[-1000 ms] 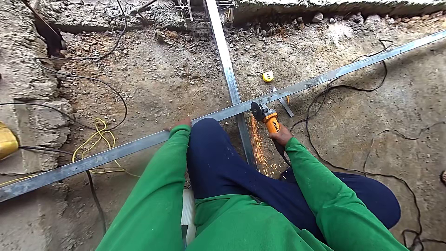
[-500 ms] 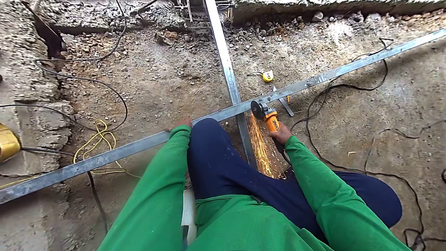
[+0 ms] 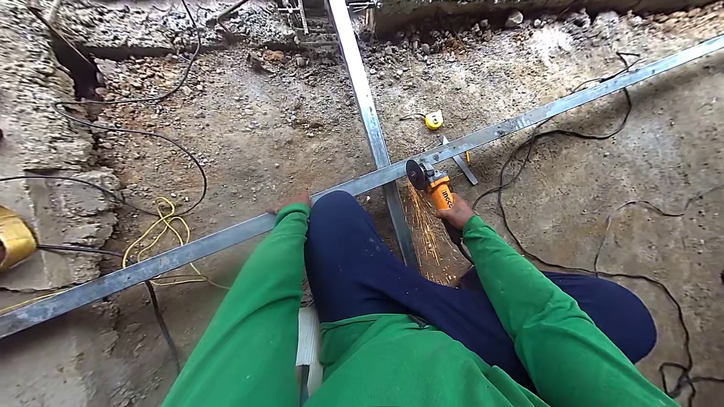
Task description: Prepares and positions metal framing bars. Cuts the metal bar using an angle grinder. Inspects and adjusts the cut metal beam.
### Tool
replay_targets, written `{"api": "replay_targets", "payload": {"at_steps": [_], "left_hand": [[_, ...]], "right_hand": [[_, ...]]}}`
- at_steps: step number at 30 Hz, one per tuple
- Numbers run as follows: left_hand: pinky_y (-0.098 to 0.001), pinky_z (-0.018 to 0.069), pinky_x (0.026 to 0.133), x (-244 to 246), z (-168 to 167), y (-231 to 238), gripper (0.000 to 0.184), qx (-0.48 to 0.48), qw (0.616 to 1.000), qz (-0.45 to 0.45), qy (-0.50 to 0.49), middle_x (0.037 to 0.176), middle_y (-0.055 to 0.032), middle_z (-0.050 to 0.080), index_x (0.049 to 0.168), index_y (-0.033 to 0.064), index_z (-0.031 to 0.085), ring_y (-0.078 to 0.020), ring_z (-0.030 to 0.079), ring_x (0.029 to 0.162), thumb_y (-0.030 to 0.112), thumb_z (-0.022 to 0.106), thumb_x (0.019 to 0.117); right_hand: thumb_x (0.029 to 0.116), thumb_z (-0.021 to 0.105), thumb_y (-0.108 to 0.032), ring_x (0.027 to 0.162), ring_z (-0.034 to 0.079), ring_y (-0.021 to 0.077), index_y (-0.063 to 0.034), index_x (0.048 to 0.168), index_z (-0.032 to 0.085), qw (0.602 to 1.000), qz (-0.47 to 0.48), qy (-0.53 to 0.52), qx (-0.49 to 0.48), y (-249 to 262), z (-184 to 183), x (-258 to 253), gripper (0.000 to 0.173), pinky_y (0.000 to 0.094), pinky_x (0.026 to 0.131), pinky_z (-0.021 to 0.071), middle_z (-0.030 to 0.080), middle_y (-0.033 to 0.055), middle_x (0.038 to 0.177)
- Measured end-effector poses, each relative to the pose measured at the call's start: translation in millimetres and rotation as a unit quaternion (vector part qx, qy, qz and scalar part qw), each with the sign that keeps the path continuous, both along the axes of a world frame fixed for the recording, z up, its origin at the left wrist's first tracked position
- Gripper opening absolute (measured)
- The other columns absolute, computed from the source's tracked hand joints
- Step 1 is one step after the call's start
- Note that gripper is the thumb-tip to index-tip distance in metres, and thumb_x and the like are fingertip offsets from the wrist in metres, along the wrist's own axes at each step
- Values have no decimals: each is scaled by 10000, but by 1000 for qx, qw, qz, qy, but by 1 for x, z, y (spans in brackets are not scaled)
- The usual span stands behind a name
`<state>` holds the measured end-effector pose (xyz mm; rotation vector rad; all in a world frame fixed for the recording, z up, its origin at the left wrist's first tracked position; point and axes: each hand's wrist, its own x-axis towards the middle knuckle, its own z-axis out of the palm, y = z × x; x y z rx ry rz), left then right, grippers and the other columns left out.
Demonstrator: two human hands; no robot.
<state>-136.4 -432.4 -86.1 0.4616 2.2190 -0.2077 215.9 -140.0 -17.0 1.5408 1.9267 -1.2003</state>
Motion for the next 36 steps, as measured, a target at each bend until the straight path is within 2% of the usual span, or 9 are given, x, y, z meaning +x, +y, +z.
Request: {"api": "replay_targets", "payload": {"at_steps": [1,3,6,8,13,18,29,32,36], "left_hand": [[-844,360,967,1,5,0,396,5,1000,-3,-3,1307,-300,640,1426,111,556,-547,582,1240,287,486,1078],[-854,329,982,2,10,1,396,9,1000,6,-7,1310,-306,635,1420,103,559,-550,572,1246,289,494,1076],[-846,350,967,2,9,0,398,8,1000,-1,-3,1303,-305,639,1411,102,566,-550,575,1242,299,503,1071],[-849,338,977,1,7,0,409,5,1000,-1,-3,1317,-303,634,1426,105,559,-547,570,1253,304,504,1072],[-824,389,965,-2,-4,-3,412,17,1000,-8,-5,1314,-301,637,1408,85,571,-538,581,1246,298,529,1058],[-866,318,976,0,-2,-1,406,5,1000,-6,2,1332,-284,635,1424,120,564,-542,568,1259,305,513,1066],[-876,296,982,-1,-1,-1,410,6,1000,-5,2,1338,-277,635,1424,125,569,-544,563,1265,311,521,1062],[-857,312,1003,-1,9,1,435,13,1000,6,-19,1360,-311,607,1479,120,515,-562,534,1292,285,501,1077],[-845,332,996,0,10,1,427,17,1000,9,-18,1354,-314,608,1466,104,525,-555,542,1287,283,489,1080]], "right_hand": [[710,882,-268,959,697,378,-101,1407,489,1000,1,-3,7,0,-3,1,818,613,830,565,695,223,1085],[720,881,-270,960,698,378,-107,1410,488,1000,0,-8,4,0,-1,-1,811,614,832,565,697,219,1086],[728,878,-250,948,695,384,-107,1419,477,1000,-12,-4,-2,-1,0,-3,812,611,822,565,693,228,1083],[700,889,-260,942,698,389,-116,1422,476,1000,-18,5,4,0,-8,1,845,616,815,567,695,231,1080],[675,896,-257,955,698,381,-114,1411,485,1000,-23,7,4,5,-17,2,855,618,823,570,695,218,1080],[663,892,-266,978,699,358,-116,1413,489,1000,-26,9,-8,8,-17,0,865,606,844,574,695,202,1099],[687,903,-265,976,701,361,-94,1408,494,1000,-20,12,-8,8,-12,-5,846,607,851,573,697,204,1096],[686,894,-256,975,699,376,-76,1388,514,1000,-15,5,0,8,-8,-9,819,615,852,569,697,217,1091],[708,891,-283,1020,685,381,-82,1408,499,1000,-1,-12,1,9,-3,-13,827,624,886,550,689,221,1122]]}}
